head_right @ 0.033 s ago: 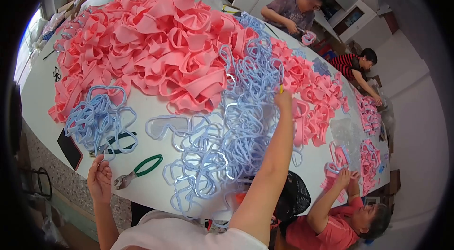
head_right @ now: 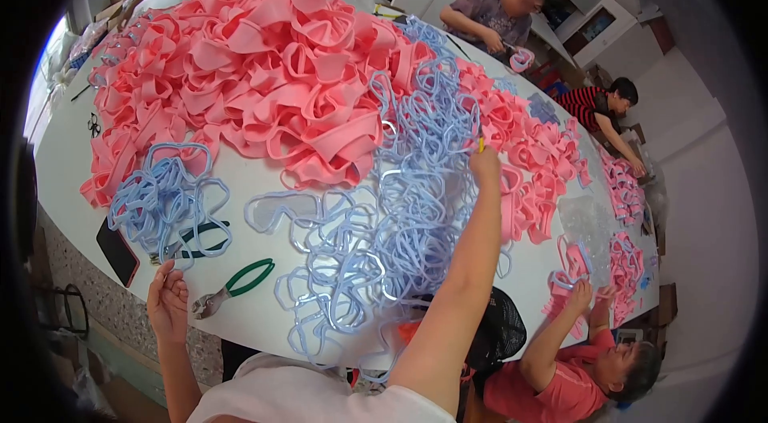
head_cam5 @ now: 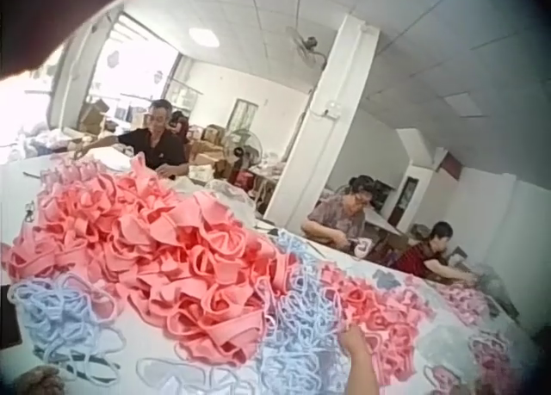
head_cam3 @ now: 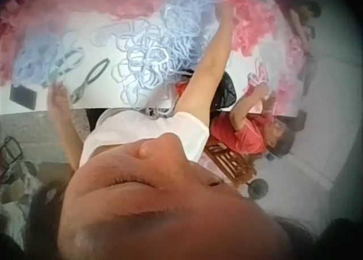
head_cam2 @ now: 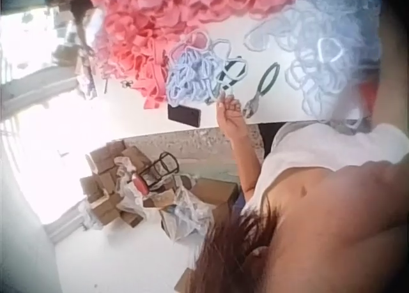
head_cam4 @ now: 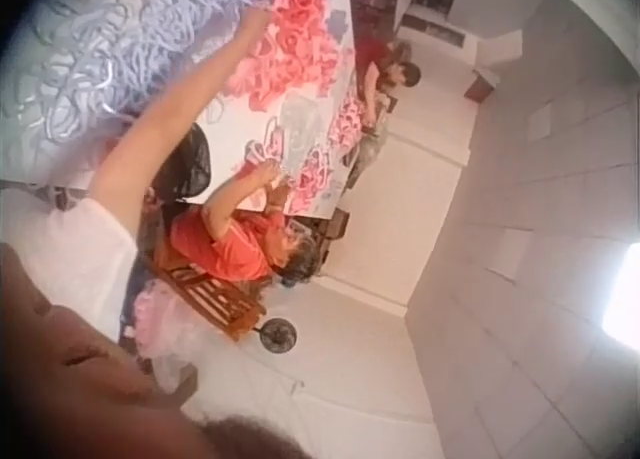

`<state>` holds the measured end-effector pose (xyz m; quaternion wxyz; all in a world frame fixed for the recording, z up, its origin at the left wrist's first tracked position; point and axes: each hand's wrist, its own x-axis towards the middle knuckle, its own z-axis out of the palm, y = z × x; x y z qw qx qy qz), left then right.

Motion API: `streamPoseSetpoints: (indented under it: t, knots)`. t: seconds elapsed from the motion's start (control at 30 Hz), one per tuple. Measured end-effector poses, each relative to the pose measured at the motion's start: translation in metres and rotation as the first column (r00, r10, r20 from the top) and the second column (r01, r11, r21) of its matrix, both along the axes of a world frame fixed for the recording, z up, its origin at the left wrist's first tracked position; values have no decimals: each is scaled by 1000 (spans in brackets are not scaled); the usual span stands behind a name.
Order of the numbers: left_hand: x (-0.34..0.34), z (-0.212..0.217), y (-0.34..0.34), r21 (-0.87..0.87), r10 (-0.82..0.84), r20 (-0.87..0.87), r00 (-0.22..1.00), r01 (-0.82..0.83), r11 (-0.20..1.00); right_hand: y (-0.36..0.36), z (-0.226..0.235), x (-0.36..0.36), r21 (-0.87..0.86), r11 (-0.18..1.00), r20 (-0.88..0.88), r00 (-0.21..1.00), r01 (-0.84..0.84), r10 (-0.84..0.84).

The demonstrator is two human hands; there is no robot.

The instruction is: Cutting and attaching silicone straps to plastic goggle frames in a manufacturing setting.

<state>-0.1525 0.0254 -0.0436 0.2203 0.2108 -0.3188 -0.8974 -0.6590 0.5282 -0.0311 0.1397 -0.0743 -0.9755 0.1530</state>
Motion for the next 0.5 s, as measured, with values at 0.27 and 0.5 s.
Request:
streamPoseSetpoints:
  t: [0.27,0.5]
  knots:
    - [-10,-6,4,22,-37,12,999,36,999,-2,80,45,-225,964,654,712,-141,257]
    - [-19,3,30,-127,-209,60,976,215,968,-38,58,153,-90,901,872,404,-424,277]
